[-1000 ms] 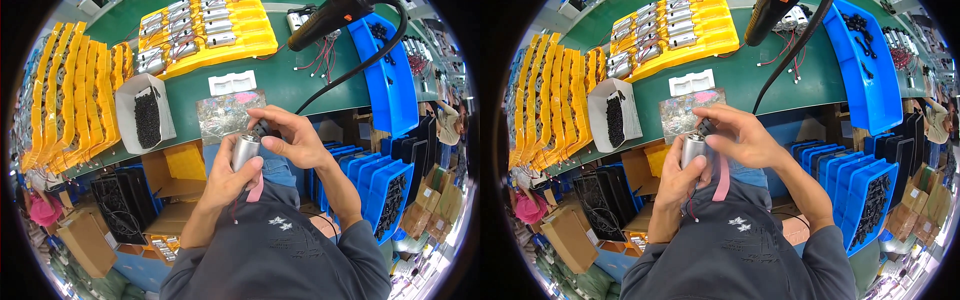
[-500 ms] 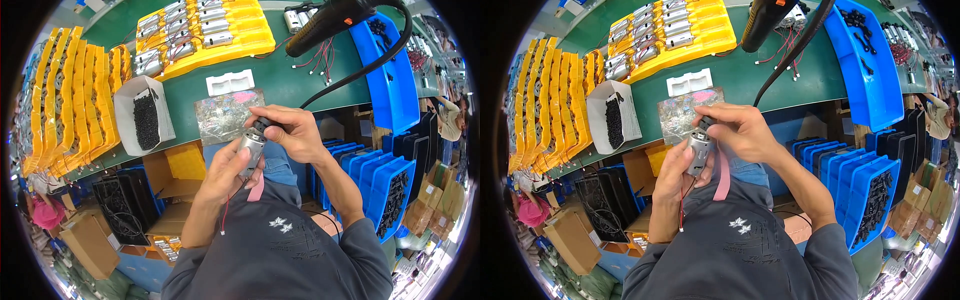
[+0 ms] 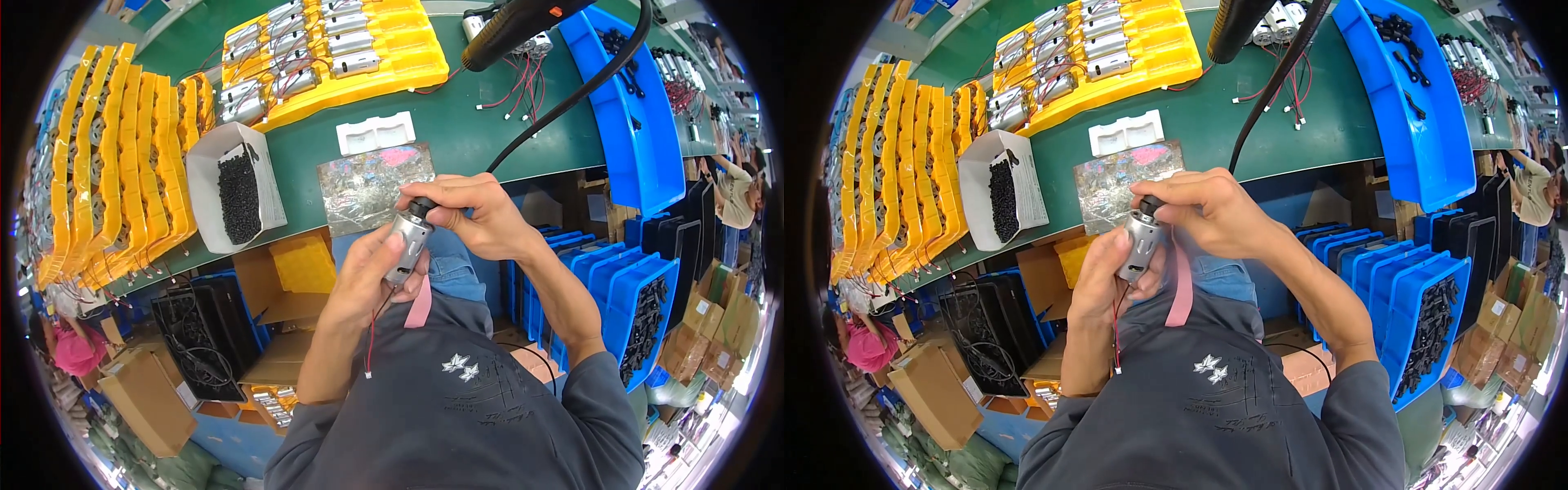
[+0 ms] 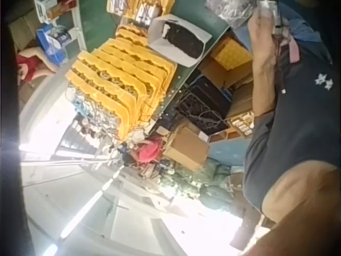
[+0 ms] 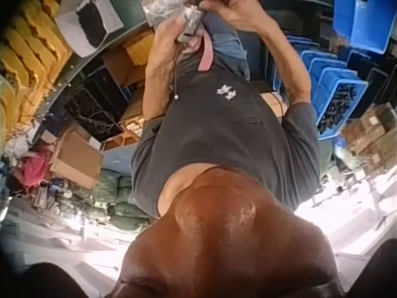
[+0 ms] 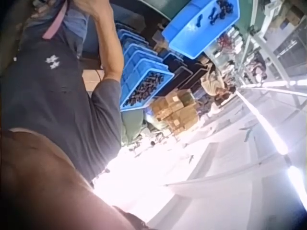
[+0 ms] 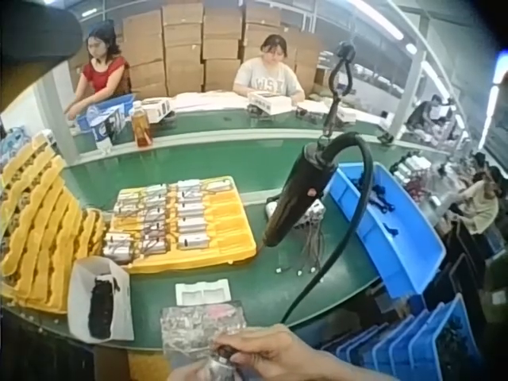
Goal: Assemble electric motor components using an electric screwdriver and organize them into bins.
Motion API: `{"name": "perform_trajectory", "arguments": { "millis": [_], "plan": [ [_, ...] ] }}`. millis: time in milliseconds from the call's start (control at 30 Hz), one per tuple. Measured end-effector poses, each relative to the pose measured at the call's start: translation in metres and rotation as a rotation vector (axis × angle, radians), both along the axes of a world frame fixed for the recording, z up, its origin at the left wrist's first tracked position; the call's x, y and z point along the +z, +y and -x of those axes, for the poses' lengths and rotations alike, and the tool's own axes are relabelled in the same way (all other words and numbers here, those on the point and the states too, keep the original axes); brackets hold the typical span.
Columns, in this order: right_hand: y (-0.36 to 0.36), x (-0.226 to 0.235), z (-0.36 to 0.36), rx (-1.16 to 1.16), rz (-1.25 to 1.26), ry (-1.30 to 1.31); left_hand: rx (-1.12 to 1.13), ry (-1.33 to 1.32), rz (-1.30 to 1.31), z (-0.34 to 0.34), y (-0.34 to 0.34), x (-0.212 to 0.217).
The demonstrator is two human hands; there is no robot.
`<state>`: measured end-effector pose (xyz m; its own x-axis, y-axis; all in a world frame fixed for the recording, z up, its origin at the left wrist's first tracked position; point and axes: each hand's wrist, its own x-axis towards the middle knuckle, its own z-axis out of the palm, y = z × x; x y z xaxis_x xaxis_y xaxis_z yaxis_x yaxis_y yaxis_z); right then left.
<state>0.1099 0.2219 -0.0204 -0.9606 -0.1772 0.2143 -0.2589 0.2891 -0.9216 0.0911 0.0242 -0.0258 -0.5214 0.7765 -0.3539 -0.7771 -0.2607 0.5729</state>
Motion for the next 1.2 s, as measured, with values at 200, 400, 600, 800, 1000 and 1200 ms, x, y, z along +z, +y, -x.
{"name": "perform_trajectory", "arguments": {
  "millis": [200, 400, 600, 800, 1000, 1200],
  "plan": [
    [-0.004, 0.009, 0.007, -0.057, -0.183, -0.033, 0.108, 0.177, 0.263, -0.004, 0.012, -0.007],
    [-0.015, 0.04, 0.043, -0.21, -0.544, -0.19, 0.329, 0.615, 0.614, 0.014, 0.04, -0.011],
    [-0.012, 0.027, 0.084, -0.277, -0.792, -0.127, 0.444, 1.351, 1.127, 0.034, 0.066, -0.019],
    [-0.017, -0.002, 0.109, -0.295, -0.849, -0.083, 0.427, 1.414, 1.292, 0.049, 0.074, -0.031],
    [-0.002, -0.01, 0.118, -0.296, -0.877, -0.051, 0.382, 1.538, 1.436, 0.055, 0.092, -0.038],
    [-0.012, -0.022, 0.131, -0.318, -0.948, 0.086, 0.156, 1.526, 1.388, 0.067, 0.067, -0.019]
  ]
}}
